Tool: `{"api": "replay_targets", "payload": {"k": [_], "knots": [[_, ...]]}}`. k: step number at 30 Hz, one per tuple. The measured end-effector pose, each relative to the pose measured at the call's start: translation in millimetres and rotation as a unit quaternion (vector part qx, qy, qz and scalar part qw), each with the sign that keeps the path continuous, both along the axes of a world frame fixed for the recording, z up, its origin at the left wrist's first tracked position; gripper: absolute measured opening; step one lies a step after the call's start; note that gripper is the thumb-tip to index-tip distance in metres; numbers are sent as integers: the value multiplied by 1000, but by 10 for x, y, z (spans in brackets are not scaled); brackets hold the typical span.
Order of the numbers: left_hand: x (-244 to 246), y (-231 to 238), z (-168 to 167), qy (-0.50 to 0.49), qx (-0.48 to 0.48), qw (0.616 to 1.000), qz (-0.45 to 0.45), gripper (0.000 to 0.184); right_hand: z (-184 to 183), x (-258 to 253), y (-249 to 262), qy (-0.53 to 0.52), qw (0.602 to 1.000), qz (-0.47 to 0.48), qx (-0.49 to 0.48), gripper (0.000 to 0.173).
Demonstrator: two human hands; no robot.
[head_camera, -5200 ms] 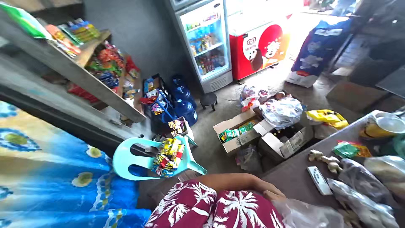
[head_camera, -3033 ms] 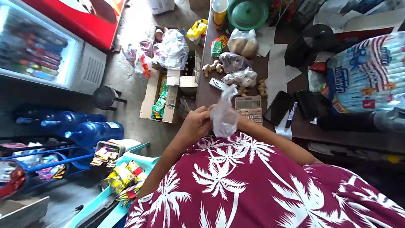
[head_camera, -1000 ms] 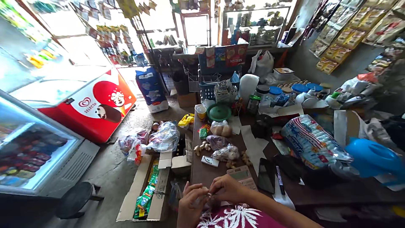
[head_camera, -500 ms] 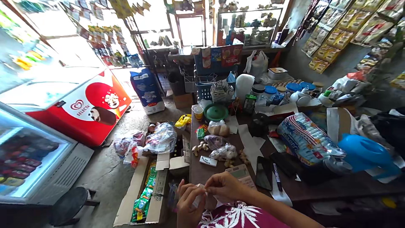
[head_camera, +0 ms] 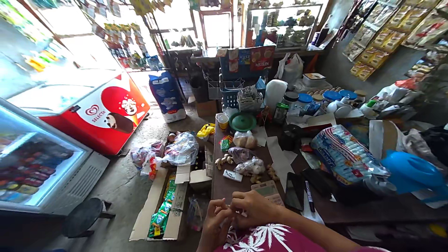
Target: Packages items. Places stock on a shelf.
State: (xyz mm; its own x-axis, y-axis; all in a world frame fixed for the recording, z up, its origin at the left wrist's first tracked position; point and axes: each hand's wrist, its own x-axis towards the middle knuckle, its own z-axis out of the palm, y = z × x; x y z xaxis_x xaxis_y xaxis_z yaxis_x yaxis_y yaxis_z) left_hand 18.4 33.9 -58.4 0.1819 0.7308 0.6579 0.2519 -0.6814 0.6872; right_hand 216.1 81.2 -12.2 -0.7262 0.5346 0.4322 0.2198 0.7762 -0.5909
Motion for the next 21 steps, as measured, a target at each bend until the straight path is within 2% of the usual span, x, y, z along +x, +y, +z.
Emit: {"api": "replay_targets", "payload": {"k": [7, 10, 15, 21], "knots": [[-46, 15, 199, -10, -2, 999, -44, 9, -46, -124, -39, 168, 985, -9, -48, 12], [-70, 1, 253, -22, -6, 997, -72, 11, -2, -179, -49, 206, 975, -13, -81, 10], [-28, -70, 352, -49, -20, 997, -53, 22, 42, -203, -51, 207, 970, -1, -129, 14], [62, -166, 378, -127, -51, 991, -2, 18, 52, -248, 3, 174, 980, 14, -98, 16]]}}
